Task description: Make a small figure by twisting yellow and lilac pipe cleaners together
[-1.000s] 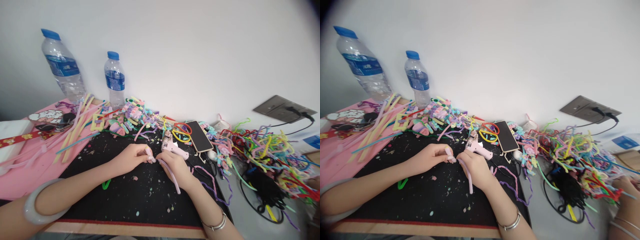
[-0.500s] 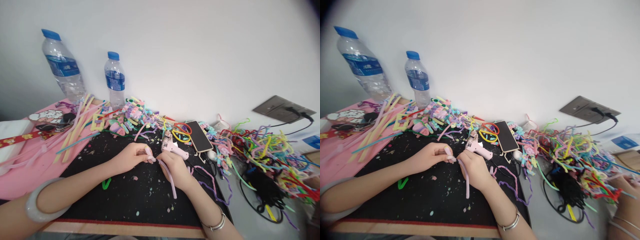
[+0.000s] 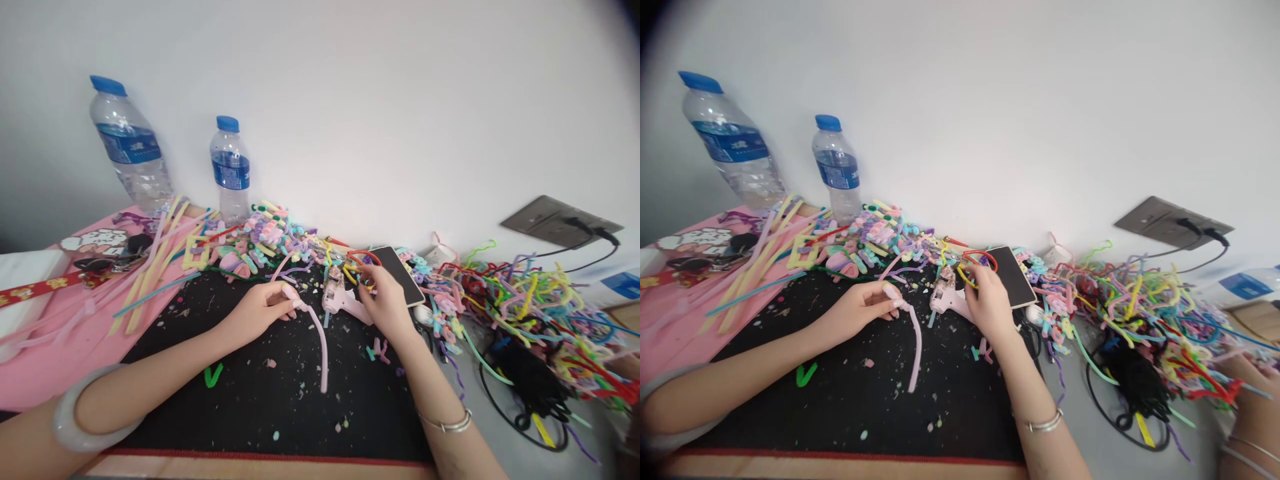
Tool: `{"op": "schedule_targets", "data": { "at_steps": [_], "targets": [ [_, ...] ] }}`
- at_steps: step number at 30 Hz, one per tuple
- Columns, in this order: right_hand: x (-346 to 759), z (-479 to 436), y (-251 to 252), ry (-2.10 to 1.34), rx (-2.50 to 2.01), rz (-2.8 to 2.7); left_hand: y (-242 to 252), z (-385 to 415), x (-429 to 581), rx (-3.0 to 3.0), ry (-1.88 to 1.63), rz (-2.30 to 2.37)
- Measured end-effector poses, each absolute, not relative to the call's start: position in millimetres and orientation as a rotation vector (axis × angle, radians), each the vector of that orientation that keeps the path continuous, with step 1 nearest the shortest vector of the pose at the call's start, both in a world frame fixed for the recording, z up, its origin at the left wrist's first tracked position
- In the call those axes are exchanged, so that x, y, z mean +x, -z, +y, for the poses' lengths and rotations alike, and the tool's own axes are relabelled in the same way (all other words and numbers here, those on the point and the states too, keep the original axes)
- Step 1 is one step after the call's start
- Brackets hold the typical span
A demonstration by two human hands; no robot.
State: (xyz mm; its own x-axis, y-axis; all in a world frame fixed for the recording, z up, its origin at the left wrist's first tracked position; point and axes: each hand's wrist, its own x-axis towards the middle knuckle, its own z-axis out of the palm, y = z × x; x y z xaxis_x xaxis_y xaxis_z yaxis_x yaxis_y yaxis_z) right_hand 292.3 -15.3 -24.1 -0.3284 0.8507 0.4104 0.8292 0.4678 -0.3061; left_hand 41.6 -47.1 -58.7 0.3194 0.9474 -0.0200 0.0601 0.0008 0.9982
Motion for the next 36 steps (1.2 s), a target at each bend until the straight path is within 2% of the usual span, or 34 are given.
{"op": "schedule_targets", "data": {
  "at_steps": [4,8,17,22,27,36],
  "targets": [
    [311,24,30,0.177,-1.621,-2.317,55,-47,42,1.405,-0.962,1.065],
    [310,47,39,0.205,-1.692,-2.444,51,-47,42,1.408,-0.974,1.089],
    [315,36,23,0.353,-1.829,-2.279,54,-45,41,0.984,-1.036,1.042],
    [317,14,18,0.278,-1.996,-2.087,53,-45,41,0.841,-1.097,0.951],
    [320,5,16,0.035,-2.058,-2.05,52,-45,41,0.761,-1.103,0.941],
    [313,4,14,0.246,-2.003,-1.939,50,-44,40,0.763,-1.092,0.901]
  ]
}}
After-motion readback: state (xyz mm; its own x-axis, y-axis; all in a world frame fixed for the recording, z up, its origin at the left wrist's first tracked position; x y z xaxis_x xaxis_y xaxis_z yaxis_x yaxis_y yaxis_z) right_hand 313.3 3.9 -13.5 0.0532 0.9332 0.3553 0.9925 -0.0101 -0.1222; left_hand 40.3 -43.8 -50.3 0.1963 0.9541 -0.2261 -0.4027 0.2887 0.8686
